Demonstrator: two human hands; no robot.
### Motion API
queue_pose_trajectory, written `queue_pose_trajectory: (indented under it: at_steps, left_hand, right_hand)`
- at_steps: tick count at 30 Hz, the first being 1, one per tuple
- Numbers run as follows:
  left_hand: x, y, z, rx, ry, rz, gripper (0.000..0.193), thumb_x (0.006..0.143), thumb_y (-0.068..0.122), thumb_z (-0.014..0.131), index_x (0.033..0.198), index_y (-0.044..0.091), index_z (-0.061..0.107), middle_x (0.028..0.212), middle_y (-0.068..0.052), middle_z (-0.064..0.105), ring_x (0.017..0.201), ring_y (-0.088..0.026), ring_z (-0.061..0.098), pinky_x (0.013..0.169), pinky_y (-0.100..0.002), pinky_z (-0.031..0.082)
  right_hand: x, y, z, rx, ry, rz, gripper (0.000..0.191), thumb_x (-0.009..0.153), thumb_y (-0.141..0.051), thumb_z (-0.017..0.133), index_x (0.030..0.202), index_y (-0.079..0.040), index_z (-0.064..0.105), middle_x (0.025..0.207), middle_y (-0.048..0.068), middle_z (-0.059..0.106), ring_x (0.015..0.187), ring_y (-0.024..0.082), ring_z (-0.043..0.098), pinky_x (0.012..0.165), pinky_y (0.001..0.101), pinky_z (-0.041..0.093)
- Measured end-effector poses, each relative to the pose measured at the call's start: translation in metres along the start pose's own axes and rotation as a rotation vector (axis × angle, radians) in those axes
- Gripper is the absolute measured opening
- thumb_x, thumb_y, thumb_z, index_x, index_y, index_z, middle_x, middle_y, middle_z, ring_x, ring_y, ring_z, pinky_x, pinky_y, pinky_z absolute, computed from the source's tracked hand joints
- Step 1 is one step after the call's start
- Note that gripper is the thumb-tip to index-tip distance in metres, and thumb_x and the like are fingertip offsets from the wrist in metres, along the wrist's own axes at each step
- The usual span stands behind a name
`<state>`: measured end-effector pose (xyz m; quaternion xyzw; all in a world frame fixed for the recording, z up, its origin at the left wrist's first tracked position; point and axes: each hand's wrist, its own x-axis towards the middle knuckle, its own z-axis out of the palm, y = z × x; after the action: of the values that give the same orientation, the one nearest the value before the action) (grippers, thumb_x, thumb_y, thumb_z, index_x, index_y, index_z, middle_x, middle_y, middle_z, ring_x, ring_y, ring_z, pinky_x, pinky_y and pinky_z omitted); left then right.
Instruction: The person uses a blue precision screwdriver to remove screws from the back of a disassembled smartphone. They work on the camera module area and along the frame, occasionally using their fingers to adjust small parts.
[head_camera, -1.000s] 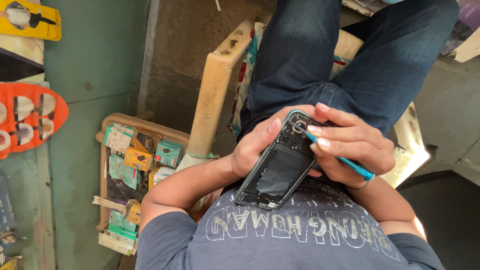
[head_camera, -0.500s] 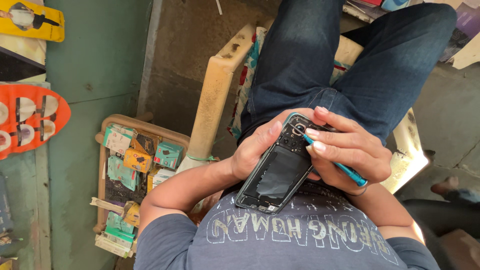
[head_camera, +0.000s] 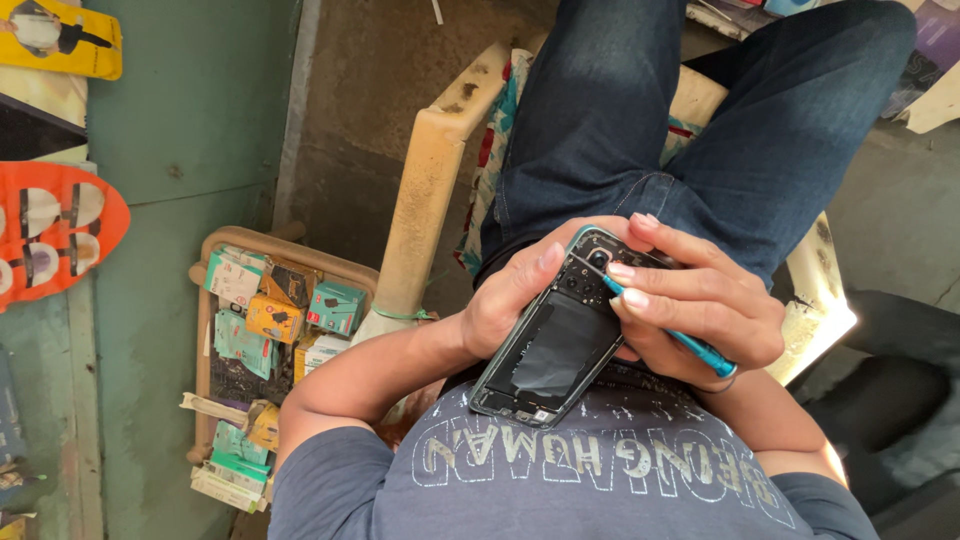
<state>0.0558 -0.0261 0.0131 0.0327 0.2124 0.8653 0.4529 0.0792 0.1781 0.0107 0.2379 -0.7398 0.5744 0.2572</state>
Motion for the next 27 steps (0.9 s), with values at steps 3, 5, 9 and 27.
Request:
queue_pose_trajectory:
  at_steps: [3,5,9,27]
  left_hand:
    - [0.000,-0.001,-0.002,0.038,0.022,0.003,0.058,0.118,0.042,0.035,0.154,-0.003,0.035,0.139,-0.018,0.053,0.125,-0.024,0.060,0.107,-0.041,0.056]
    - [-0.001,-0.001,-0.004,0.066,0.014,0.001,0.058,0.119,0.043,0.034,0.154,-0.004,0.036,0.139,-0.018,0.054,0.126,-0.023,0.059,0.108,-0.041,0.055]
    - [-0.002,-0.002,-0.003,0.024,-0.014,0.002,0.059,0.121,0.043,0.036,0.158,-0.002,0.034,0.138,-0.018,0.051,0.127,-0.026,0.059,0.108,-0.045,0.055]
    - [-0.006,0.004,0.002,0.018,-0.009,-0.047,0.062,0.117,0.046,0.039,0.158,0.000,0.031,0.144,-0.020,0.049,0.129,-0.028,0.059,0.108,-0.051,0.055]
  right_hand:
    - [0.001,-0.002,0.003,-0.010,0.015,0.001,0.020,0.084,0.005,0.081,0.100,0.003,0.069,0.096,0.021,0.073,0.105,0.042,0.073,0.100,0.0496,0.061]
    - [-0.001,-0.001,0.003,-0.020,0.024,0.002,0.020,0.084,0.006,0.080,0.100,0.004,0.069,0.096,0.021,0.073,0.104,0.042,0.074,0.099,0.0492,0.062]
    - [-0.008,0.005,0.002,0.001,0.024,-0.022,0.019,0.084,0.006,0.080,0.099,0.004,0.068,0.095,0.022,0.073,0.101,0.040,0.074,0.099,0.0511,0.061]
    - [0.003,-0.004,0.000,0.062,0.002,0.038,0.019,0.083,0.003,0.081,0.098,0.001,0.070,0.097,0.020,0.073,0.106,0.040,0.073,0.098,0.0465,0.062]
